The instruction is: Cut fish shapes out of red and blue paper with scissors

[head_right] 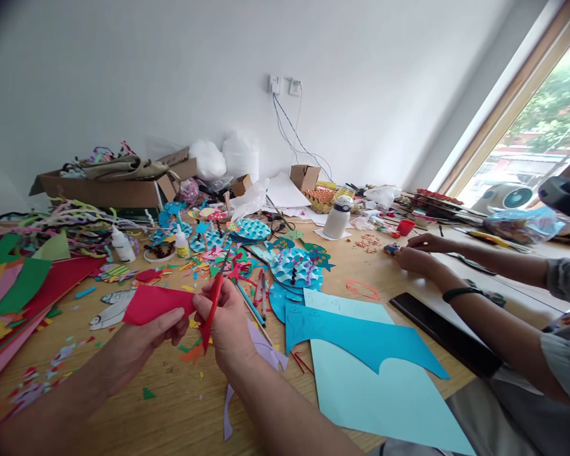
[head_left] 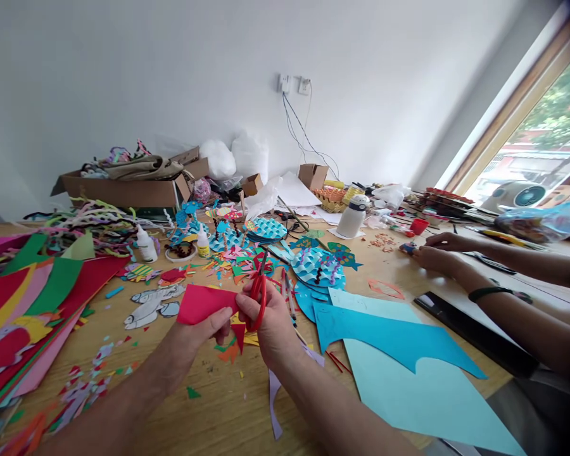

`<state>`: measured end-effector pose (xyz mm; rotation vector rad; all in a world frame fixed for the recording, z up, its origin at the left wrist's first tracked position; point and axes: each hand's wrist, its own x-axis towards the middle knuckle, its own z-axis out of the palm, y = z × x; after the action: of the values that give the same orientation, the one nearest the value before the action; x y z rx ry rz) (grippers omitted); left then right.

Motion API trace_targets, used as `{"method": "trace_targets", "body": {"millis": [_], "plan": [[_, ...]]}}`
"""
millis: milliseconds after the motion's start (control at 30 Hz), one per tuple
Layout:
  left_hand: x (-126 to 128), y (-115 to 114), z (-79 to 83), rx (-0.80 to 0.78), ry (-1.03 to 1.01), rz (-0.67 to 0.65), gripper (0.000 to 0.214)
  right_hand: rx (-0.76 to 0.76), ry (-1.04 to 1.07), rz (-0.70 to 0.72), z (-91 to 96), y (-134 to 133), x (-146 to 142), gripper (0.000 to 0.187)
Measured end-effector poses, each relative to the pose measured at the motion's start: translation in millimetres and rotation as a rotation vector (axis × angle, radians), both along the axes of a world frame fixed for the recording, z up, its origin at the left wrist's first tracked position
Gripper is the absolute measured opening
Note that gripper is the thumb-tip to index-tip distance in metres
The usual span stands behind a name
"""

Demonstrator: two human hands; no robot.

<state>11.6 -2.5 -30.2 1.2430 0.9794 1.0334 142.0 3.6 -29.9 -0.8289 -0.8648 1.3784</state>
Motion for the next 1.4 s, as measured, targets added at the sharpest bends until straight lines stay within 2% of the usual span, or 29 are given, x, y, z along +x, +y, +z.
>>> {"method": "trace_targets", "body": {"millis": [167, 300, 433, 567, 700, 1033, 1400], "plan": [[-0.8, 4.5, -3.4, 0.084, -0.08, 0.191, 0.022, 0.022, -0.078, 0.075, 3.6, -5.5, -2.9, 0.026], [-4.4, 7.9, 11.1, 0.094, -0.296, 0.306, 0.022, 0.034, -0.246, 0.197, 5.1, -10.3, -4.6, 0.03], [-8.0, 7.1, 24.6, 0.093, -0.375, 0.365, 0.02, 0.036, -0.479, 0.307, 1.0, -16.5, -9.2, 0.034], [-8.0, 4.5, 25.5, 0.119, -0.4, 0.362, 0.015, 0.059, -0.588, 0.34, -2.5, -20.2, -13.0, 0.032], [-6.4, 4.7, 20.3, 0.08, -0.428, 0.355, 0.011, 0.028, -0.618, 0.334, -2.1, -19.9, -14.5, 0.031], [-5.8, 5.9, 15.3, 0.065, -0.408, 0.33, 0.01, 0.009, -0.573, 0.32, -3.9, -18.2, -13.9, 0.034], [-5.6, 6.2, 18.7, 0.077, -0.379, 0.333, 0.012, 0.017, -0.616, 0.322, -7.4, -15.7, -12.5, 0.037]]}}
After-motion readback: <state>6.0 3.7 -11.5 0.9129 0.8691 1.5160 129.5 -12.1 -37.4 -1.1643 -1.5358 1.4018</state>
